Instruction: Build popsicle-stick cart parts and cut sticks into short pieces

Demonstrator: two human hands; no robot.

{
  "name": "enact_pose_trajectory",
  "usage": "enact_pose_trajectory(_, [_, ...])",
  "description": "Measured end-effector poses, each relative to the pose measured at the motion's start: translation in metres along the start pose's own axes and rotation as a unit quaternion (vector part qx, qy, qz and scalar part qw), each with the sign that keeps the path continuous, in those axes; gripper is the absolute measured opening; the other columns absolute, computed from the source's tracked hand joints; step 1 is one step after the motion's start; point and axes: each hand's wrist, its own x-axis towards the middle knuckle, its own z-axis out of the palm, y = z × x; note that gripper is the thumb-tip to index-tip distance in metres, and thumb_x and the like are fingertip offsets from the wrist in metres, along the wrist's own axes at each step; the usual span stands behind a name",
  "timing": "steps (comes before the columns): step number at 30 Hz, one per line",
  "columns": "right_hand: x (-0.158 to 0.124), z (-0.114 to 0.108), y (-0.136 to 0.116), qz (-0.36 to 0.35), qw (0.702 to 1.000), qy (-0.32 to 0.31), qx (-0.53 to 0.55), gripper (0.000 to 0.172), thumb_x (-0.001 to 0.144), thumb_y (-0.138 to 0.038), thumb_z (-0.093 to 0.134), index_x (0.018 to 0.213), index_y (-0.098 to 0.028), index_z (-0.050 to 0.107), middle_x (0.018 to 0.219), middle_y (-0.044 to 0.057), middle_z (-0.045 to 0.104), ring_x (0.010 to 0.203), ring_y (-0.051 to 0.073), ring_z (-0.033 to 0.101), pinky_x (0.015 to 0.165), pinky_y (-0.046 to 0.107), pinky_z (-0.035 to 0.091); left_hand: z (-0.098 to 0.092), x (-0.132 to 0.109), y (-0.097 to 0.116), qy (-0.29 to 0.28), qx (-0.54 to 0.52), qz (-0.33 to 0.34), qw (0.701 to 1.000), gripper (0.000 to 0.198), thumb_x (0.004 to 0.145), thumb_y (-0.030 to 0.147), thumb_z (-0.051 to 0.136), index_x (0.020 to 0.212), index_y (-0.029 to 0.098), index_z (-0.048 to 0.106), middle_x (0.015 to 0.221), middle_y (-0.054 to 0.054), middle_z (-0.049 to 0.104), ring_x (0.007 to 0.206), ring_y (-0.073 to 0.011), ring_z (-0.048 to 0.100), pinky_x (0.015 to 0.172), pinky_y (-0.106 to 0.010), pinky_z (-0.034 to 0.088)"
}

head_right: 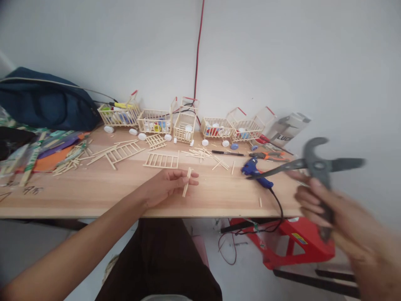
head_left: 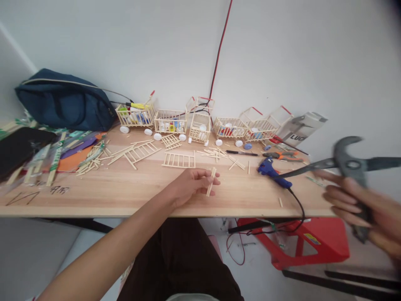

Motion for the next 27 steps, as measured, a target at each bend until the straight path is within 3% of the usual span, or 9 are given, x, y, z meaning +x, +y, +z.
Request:
enact_pose_trajectory(1, [-0.008, 0.017, -0.006, 0.081, 0.988, -0.079, 0.101, 0.054, 0.061, -0.069, 0.072, 0.093, -0.025, 0.077, 0.056, -0.003, 0.029, 0.043, 0.005, 0.022, 0.034, 0.025, 0.013, 0.003, -0.004, 0.001, -0.013, 0.003, -0.005, 1.000, 0.029, 0.071, 0.037, 0.080, 0.081, 0.011, 0.072, 0.129, -0.018, 0.059, 0.109, -0.0247, 0.061, 0.081, -0.032, 0.053])
enact_pose_trajectory(3, [-0.027, 0.052, -0.020, 0.145, 0.943, -0.180, 0.238, 0.045, 0.067, -0.053, 0.078, 0.102, -0.025, 0.073, 0.062, -0.004, 0.033, 0.047, 0.004, 0.026, 0.035, 0.016, 0.016, 0.008, -0.014, 0.003, -0.047, 0.011, -0.021, 0.999, 0.028, 0.072, 0.037, 0.079, 0.082, 0.012, 0.072, 0.136, -0.017, 0.055, 0.113, -0.0267, 0.059, 0.081, -0.033, 0.052])
enact_pose_trajectory(6, [-0.046, 0.097, -0.039, 0.160, 0.896, -0.269, 0.316, 0.035, 0.072, -0.042, 0.079, 0.099, -0.021, 0.073, 0.073, 0.001, 0.049, 0.053, 0.004, 0.039, 0.034, 0.010, 0.022, 0.008, -0.030, 0.007, -0.073, 0.023, -0.037, 0.996, 0.029, 0.074, 0.038, 0.078, 0.082, 0.012, 0.071, 0.128, -0.017, 0.060, 0.105, -0.0250, 0.062, 0.084, -0.036, 0.052])
enact_pose_trajectory(8, [-0.051, 0.119, -0.045, 0.147, 0.884, -0.300, 0.327, 0.032, 0.074, -0.040, 0.078, 0.098, -0.020, 0.072, 0.088, 0.006, 0.062, 0.069, 0.010, 0.055, 0.039, 0.012, 0.035, 0.006, -0.041, 0.008, -0.056, 0.029, -0.032, 0.998, 0.031, 0.074, 0.040, 0.077, 0.080, 0.011, 0.071, 0.123, -0.017, 0.062, 0.099, -0.0227, 0.064, 0.086, -0.036, 0.051])
enact_pose_trajectory(10, [-0.052, 0.135, -0.045, 0.094, 0.873, -0.342, 0.335, 0.033, 0.078, -0.042, 0.073, 0.106, -0.023, 0.070, 0.110, 0.010, 0.067, 0.097, 0.019, 0.062, 0.066, 0.022, 0.054, 0.004, -0.052, 0.008, -0.023, 0.015, -0.025, 0.999, 0.032, 0.073, 0.041, 0.078, 0.078, 0.010, 0.070, 0.119, -0.016, 0.064, 0.097, -0.0209, 0.063, 0.086, -0.034, 0.051])
enact_pose_trajectory(13, [-0.058, 0.156, -0.042, -0.006, 0.819, -0.424, 0.386, 0.048, 0.083, -0.050, 0.066, 0.125, -0.029, 0.060, 0.137, 0.009, 0.057, 0.129, 0.027, 0.049, 0.105, 0.044, 0.041, 0.000, -0.067, 0.003, 0.016, -0.039, -0.024, 0.999, 0.034, 0.072, 0.043, 0.078, 0.079, 0.011, 0.068, 0.101, -0.014, 0.069, 0.086, -0.0169, 0.064, 0.082, -0.031, 0.051])
enact_pose_trajectory(16, [-0.069, 0.175, -0.039, -0.039, 0.787, -0.451, 0.419, 0.057, 0.086, -0.052, 0.057, 0.138, -0.031, 0.047, 0.145, 0.009, 0.050, 0.136, 0.025, 0.043, 0.114, 0.047, 0.030, -0.005, -0.081, -0.007, 0.038, -0.063, -0.010, 0.997, 0.036, 0.073, 0.044, 0.077, 0.078, 0.010, 0.067, 0.092, -0.012, 0.069, 0.076, -0.0136, 0.063, 0.079, -0.029, 0.052])
enact_pose_trajectory(21, [-0.083, 0.196, -0.041, -0.002, 0.786, -0.474, 0.397, 0.064, 0.088, -0.057, 0.048, 0.142, -0.022, 0.043, 0.137, 0.016, 0.055, 0.128, 0.030, 0.050, 0.109, 0.051, 0.036, -0.014, -0.103, -0.014, 0.067, -0.008, -0.022, 0.997, 0.037, 0.075, 0.046, 0.074, 0.079, 0.010, 0.067, 0.085, -0.007, 0.066, 0.072, -0.0139, 0.064, 0.073, -0.027, 0.052])
enact_pose_trajectory(27, [-0.081, 0.179, -0.045, 0.019, 0.780, -0.524, 0.341, 0.057, 0.090, -0.052, 0.052, 0.138, -0.020, 0.050, 0.124, 0.016, 0.062, 0.113, 0.029, 0.060, 0.099, 0.048, 0.045, -0.018, -0.114, 0.016, 0.085, 0.107, 0.032, 0.990, 0.035, 0.082, 0.045, 0.067, 0.080, 0.010, 0.067, 0.082, -0.009, 0.070, 0.074, -0.0147, 0.064, 0.073, -0.026, 0.052])
